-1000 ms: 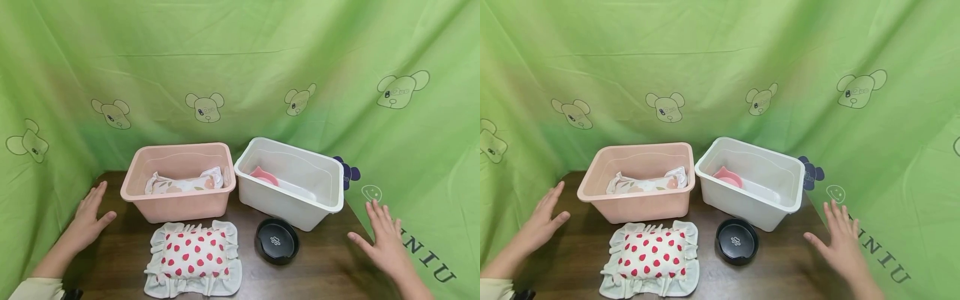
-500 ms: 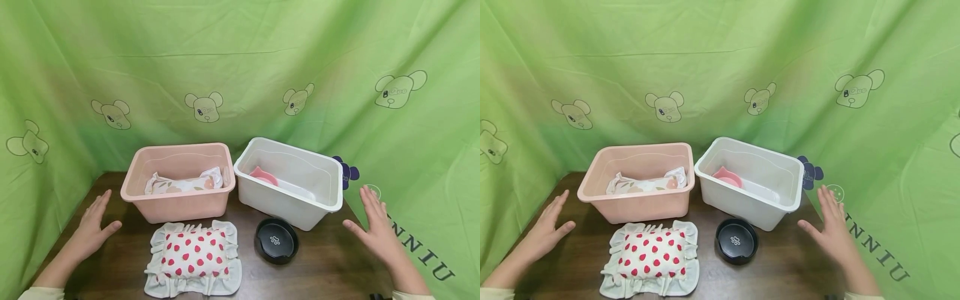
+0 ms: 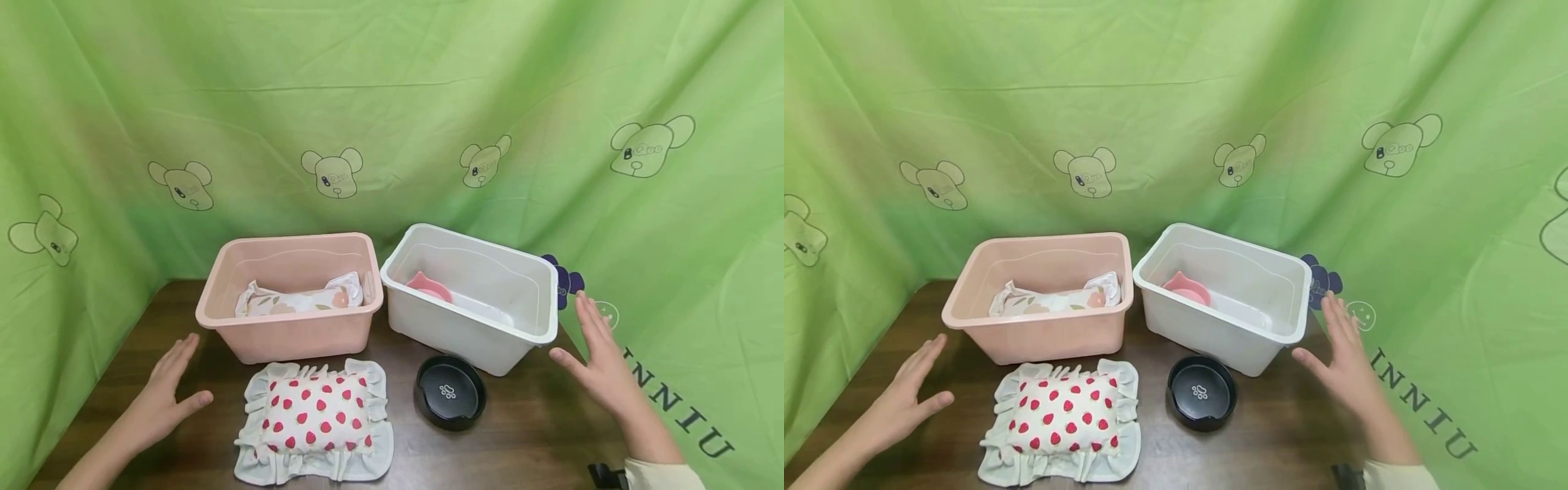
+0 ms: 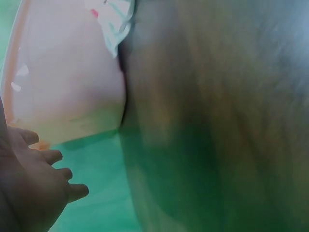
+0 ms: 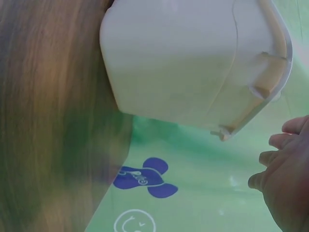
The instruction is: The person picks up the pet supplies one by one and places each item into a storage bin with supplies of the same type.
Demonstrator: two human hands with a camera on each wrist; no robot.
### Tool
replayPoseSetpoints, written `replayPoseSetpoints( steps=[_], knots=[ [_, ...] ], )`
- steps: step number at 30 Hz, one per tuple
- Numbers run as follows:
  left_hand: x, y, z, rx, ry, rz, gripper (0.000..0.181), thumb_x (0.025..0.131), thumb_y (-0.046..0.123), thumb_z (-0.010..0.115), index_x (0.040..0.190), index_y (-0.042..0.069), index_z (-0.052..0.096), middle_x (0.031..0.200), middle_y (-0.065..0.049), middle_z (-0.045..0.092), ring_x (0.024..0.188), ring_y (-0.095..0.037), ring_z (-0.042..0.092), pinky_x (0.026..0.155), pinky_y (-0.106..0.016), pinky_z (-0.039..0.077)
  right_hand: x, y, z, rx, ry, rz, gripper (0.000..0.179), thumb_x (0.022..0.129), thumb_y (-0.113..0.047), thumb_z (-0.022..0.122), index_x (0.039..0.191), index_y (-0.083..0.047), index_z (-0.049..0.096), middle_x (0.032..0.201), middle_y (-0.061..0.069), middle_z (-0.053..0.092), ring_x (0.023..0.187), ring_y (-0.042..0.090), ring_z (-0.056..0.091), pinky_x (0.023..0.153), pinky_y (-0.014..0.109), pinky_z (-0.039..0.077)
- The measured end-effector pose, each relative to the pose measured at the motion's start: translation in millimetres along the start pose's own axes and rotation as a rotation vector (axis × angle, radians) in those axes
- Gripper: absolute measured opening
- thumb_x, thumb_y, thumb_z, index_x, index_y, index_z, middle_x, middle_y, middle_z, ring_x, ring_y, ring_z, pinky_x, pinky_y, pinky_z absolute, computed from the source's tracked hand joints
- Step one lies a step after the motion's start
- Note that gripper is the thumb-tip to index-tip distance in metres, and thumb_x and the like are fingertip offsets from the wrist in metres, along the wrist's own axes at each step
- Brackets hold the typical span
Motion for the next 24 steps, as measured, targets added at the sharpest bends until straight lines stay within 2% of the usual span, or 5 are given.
replayPoseSetpoints(
  steps=[5,9,12,16,24],
  knots=[
    [-6.9,9.2,10.6,-0.022,-0.029,-0.008,0.106,0.081,0.026,0.086,0.164,0.013,0.020,0.166,-0.025,0.022,0.152,-0.049,0.012,0.116,-0.072,0.011,4.0,-2.9,6.3,0.035,-0.002,-0.002,0.096,0.093,-0.029,0.075,0.165,-0.011,0.013,0.172,0.006,0.006,0.157,0.006,-0.004,0.126,0.036,-0.009],
    [-11.5,17.5,19.0,-0.033,-0.058,-0.030,0.106,0.079,0.029,0.088,0.164,0.020,0.024,0.162,-0.023,0.029,0.146,-0.045,0.023,0.105,-0.074,0.027,6.1,-4.6,11.7,0.042,-0.004,-0.007,0.096,0.092,-0.029,0.075,0.164,-0.010,0.014,0.172,0.005,0.006,0.156,0.003,-0.003,0.126,0.033,-0.008],
    [-14.2,20.5,26.5,-0.001,-0.070,-0.028,0.104,0.077,0.034,0.090,0.161,0.023,0.031,0.159,-0.016,0.036,0.142,-0.030,0.031,0.107,-0.048,0.039,7.2,-4.9,15.8,0.042,-0.010,-0.014,0.097,0.092,-0.028,0.075,0.164,-0.009,0.014,0.172,0.006,0.006,0.157,0.006,-0.003,0.126,0.032,-0.007],
    [-16.6,22.3,36.0,0.022,-0.067,0.023,0.095,0.073,0.038,0.092,0.153,0.021,0.044,0.151,-0.006,0.046,0.136,-0.010,0.035,0.099,-0.009,0.029,9.0,-5.1,21.6,0.043,-0.016,-0.026,0.098,0.091,-0.028,0.076,0.164,-0.007,0.014,0.172,0.007,0.006,0.157,0.007,-0.003,0.125,0.028,-0.007],
    [-17.1,33.1,48.0,-0.010,-0.102,0.109,0.074,0.071,0.046,0.092,0.131,0.015,0.062,0.131,0.008,0.058,0.121,0.000,0.048,0.098,-0.006,0.033,12.2,-6.5,32.5,0.034,-0.023,-0.025,0.097,0.089,-0.026,0.078,0.163,-0.006,0.019,0.170,0.019,0.010,0.159,0.033,0.001,0.127,0.038,-0.007]
  ],
)
Point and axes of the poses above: each hand's wrist, its own x-axis towards the middle knuckle, its own z-axis out of the palm, y = z × x, the point moved 1 cm from there along x, towards the middle knuckle
